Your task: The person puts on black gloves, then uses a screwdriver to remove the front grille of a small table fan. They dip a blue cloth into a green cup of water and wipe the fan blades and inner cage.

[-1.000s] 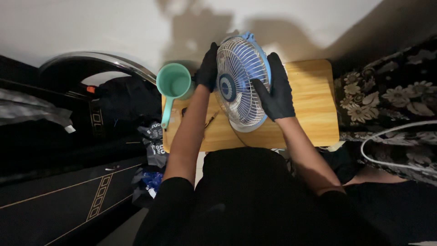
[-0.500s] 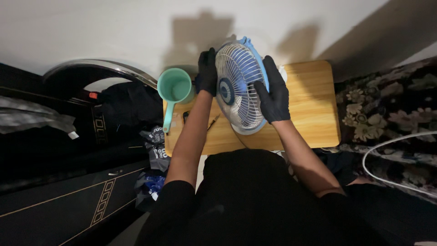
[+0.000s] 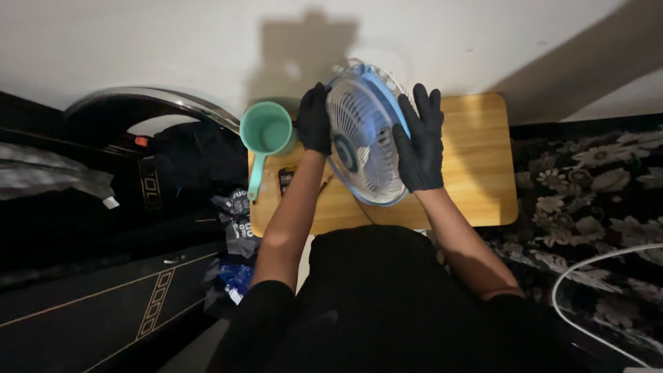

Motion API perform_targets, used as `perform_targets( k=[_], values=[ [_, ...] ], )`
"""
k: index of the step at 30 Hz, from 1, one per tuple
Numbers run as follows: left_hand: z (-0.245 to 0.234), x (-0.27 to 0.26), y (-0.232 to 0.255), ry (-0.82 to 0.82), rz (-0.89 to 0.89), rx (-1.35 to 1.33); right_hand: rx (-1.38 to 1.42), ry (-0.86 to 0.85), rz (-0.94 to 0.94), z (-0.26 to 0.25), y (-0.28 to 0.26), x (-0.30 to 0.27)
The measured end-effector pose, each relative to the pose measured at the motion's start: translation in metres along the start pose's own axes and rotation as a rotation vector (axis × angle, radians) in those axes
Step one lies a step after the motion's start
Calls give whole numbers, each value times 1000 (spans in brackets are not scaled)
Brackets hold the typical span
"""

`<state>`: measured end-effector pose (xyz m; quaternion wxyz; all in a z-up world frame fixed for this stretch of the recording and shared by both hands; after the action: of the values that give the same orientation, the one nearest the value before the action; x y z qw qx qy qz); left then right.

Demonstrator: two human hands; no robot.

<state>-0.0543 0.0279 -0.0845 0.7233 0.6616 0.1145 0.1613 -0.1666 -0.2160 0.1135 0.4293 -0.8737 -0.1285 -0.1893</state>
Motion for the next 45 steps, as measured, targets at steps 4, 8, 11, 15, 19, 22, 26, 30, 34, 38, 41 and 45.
perform_targets(
  k=[4, 8, 11, 15, 19, 22, 26, 30, 34, 38, 41, 45],
  values=[
    [6, -20, 36, 208, 141, 493, 148, -73, 117, 8, 1, 0],
    [4, -31, 28, 285, 172, 396, 115, -60, 44, 14, -8, 1],
    [0, -29, 4, 348, 194, 420, 70, -59, 13, 12, -10, 1],
    [-4, -29, -19, 355, 187, 231, -221, -24, -36, 3, -21, 0],
    [-7, -39, -10, 285, 391, 198, -388, 24, -115, 3, -22, -11],
    [-10, -49, 18, 163, 415, 114, -525, 21, -146, 8, -22, -18],
    [-13, -65, 53, 84, 433, 76, -520, -86, -133, 12, -34, -37],
    [-32, -67, 21, 84, 490, 297, -404, -205, -178, 15, -50, -48],
    [-57, -42, -81, 222, 80, -366, -233, -385, -220, 24, -57, -58],
    [-78, -44, -119, 218, -8, -663, 295, -459, 49, 36, -32, -74],
    [-87, -42, -117, 273, -67, -640, 718, -455, 511, 62, -6, -86],
    [-83, -45, -107, 195, -207, -932, 399, -671, 463, 90, 0, -95]
  ],
)
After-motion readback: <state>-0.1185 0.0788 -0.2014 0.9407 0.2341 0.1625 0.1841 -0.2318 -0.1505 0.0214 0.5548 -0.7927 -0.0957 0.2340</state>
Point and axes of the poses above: each hand's wrist, its own x-axis towards the middle knuckle, its own z-axis out of the palm, y = z × x, the point moved 3 cm from there along x, towards the middle knuckle, and after that the axes turned 7 degrees about z, right-handed, at the moved point
